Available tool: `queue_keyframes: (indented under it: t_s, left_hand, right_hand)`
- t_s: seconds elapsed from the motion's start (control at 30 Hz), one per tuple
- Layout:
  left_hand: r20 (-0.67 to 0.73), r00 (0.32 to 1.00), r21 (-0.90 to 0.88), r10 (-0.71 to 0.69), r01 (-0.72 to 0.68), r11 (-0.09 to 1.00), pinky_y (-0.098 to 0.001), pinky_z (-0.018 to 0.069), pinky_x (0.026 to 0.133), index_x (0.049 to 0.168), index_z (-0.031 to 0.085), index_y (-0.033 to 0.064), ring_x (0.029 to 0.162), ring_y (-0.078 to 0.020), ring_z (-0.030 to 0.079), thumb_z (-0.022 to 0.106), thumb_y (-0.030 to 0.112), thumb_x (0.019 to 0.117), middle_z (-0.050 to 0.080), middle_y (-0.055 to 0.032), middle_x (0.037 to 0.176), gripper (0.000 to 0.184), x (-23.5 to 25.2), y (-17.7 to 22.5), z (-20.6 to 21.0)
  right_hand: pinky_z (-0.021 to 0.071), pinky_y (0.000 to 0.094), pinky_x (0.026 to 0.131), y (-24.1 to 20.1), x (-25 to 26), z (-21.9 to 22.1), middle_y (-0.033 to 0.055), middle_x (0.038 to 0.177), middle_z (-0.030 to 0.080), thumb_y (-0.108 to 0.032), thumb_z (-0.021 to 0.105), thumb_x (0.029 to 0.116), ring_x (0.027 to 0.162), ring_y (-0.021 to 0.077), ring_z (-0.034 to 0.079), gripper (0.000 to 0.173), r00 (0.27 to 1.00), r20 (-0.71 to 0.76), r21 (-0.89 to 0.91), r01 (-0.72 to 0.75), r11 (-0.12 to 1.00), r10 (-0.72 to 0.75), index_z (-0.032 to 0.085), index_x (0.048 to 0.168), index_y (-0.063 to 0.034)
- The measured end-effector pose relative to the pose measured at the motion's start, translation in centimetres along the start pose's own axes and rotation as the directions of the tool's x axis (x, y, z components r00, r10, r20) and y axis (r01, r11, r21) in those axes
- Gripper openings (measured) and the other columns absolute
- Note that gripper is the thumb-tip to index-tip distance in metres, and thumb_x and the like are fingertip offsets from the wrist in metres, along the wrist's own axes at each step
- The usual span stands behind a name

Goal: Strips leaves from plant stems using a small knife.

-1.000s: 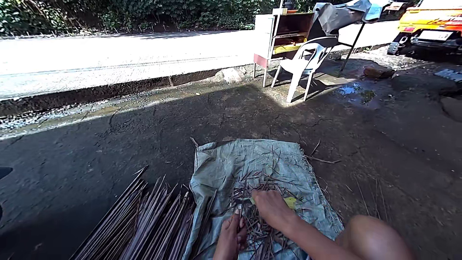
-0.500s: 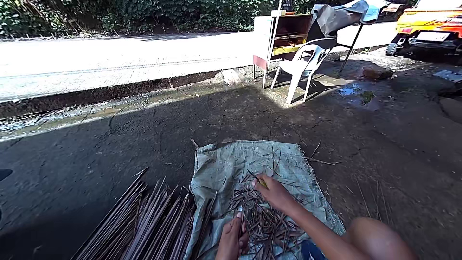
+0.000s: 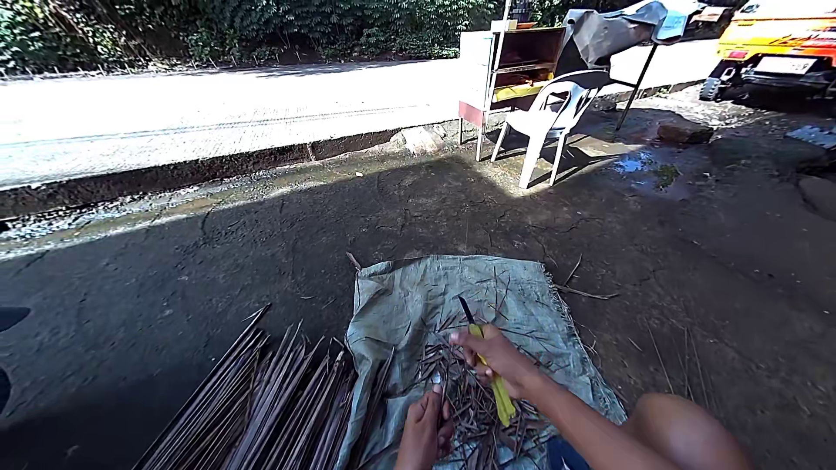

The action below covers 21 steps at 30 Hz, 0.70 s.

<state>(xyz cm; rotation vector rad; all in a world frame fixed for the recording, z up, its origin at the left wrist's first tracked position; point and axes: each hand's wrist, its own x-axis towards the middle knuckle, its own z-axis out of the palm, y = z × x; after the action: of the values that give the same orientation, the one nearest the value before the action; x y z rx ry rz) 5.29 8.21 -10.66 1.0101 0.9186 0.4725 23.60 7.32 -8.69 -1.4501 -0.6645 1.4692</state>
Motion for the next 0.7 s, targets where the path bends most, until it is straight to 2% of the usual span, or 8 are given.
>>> queue_keyframes:
  t_s: [0.1, 0.23, 0.3, 0.37, 0.4, 0.5, 0.6, 0.7]
  left_hand:
    - [0.000, 1.000, 0.024, 0.028, -0.028, 0.999, -0.0132, 0.0362, 0.043, 0.077, 0.050, 0.0102, 0.041, 0.0025, 0.040, 0.020, 0.014, 0.1123, 0.045, 0.0090, 0.050, 0.047, 0.1, 0.1, 0.1]
    - [0.076, 0.996, 0.042, -0.046, 0.042, 0.998, -0.0134, 0.0401, 0.045, 0.078, 0.050, 0.0105, 0.042, 0.0013, 0.044, 0.017, 0.016, 0.1122, 0.048, 0.0076, 0.052, 0.048, -0.4, -0.3, 0.2]
    - [0.092, 0.990, -0.047, -0.103, 0.107, 0.993, -0.0124, 0.0372, 0.044, 0.078, 0.047, 0.0120, 0.041, 0.0022, 0.040, 0.016, 0.018, 0.1132, 0.045, 0.0084, 0.051, 0.048, -0.7, -0.1, 0.2]
    - [0.075, 0.991, -0.127, -0.109, 0.118, 0.985, -0.0120, 0.0357, 0.043, 0.077, 0.046, 0.0126, 0.039, 0.0026, 0.039, 0.014, 0.018, 0.1132, 0.043, 0.0090, 0.049, 0.048, -0.6, 0.2, -0.2]
    - [0.059, 0.993, -0.141, -0.099, 0.106, 0.984, -0.0119, 0.0351, 0.042, 0.077, 0.046, 0.0126, 0.039, 0.0027, 0.038, 0.014, 0.017, 0.1132, 0.043, 0.0091, 0.049, 0.048, -0.5, 0.3, -0.3]
    - [0.049, 0.997, -0.131, -0.061, 0.067, 0.989, -0.0115, 0.0347, 0.042, 0.079, 0.046, 0.0128, 0.040, 0.0032, 0.038, 0.013, 0.017, 0.1127, 0.044, 0.0097, 0.050, 0.047, -0.1, 0.2, -0.3]
    - [0.040, 0.998, -0.101, -0.054, 0.058, 0.993, -0.0122, 0.0336, 0.042, 0.080, 0.047, 0.0128, 0.039, 0.0025, 0.036, 0.016, 0.020, 0.1136, 0.041, 0.0095, 0.050, 0.046, 0.0, 0.4, -0.1]
    - [0.051, 0.997, -0.060, -0.056, 0.059, 0.996, -0.0127, 0.0334, 0.042, 0.080, 0.047, 0.0126, 0.039, 0.0023, 0.035, 0.018, 0.020, 0.1134, 0.040, 0.0093, 0.050, 0.045, 0.0, 0.7, 0.0]
  right_hand:
    - [0.0321, 0.0144, 0.042, 0.7, -1.0, 1.6, -0.0049, 0.062, 0.058, -0.014, 0.048, 0.1093, 0.042, -0.0024, 0.038, 0.017, 0.989, 0.131, -0.014, -0.074, 0.997, 0.075, 0.059, 0.101, -0.0035]
    - [0.0337, 0.0156, 0.042, -0.9, 0.7, -0.7, -0.0026, 0.062, 0.059, -0.012, 0.042, 0.1114, 0.041, -0.0009, 0.040, 0.022, 0.994, -0.109, 0.066, -0.009, 0.998, 0.016, 0.059, 0.102, -0.0005]
    - [0.0370, 0.0193, 0.046, -1.4, 1.2, -1.6, -0.0004, 0.065, 0.061, -0.014, 0.040, 0.1123, 0.045, 0.0028, 0.043, 0.028, 0.977, -0.190, -0.216, 0.059, 0.975, -0.101, 0.062, 0.107, 0.0023]
    - [0.0524, 0.0418, 0.077, -1.7, -0.1, -1.0, 0.0161, 0.089, 0.069, -0.014, 0.043, 0.1100, 0.078, 0.0256, 0.065, 0.031, 0.987, -0.054, -0.689, 0.074, 0.721, -0.153, 0.065, 0.116, 0.0068]
    - [0.0522, 0.0533, 0.089, -1.6, -1.0, 0.1, 0.0242, 0.101, 0.070, -0.013, 0.047, 0.1079, 0.097, 0.0374, 0.068, 0.029, 0.992, 0.043, -0.836, 0.101, 0.539, -0.119, 0.064, 0.119, 0.0076]
    - [0.0518, 0.0599, 0.085, -0.4, -2.3, 2.6, 0.0289, 0.109, 0.069, -0.011, 0.050, 0.1057, 0.102, 0.0466, 0.068, 0.025, 0.974, 0.221, -0.960, 0.227, 0.166, -0.055, 0.062, 0.118, 0.0069]
    - [0.0546, 0.0566, 0.080, -0.4, -0.9, 1.9, 0.0287, 0.103, 0.069, -0.003, 0.044, 0.1057, 0.096, 0.0455, 0.071, 0.024, 0.977, 0.087, -0.985, 0.114, 0.128, -0.195, 0.061, 0.117, 0.0089]
    - [0.0529, 0.0570, 0.089, -2.9, 0.6, -0.2, 0.0268, 0.115, 0.068, -0.003, 0.040, 0.1070, 0.107, 0.0443, 0.068, 0.029, 0.963, -0.213, -0.964, -0.178, 0.198, -0.168, 0.056, 0.130, 0.0047]
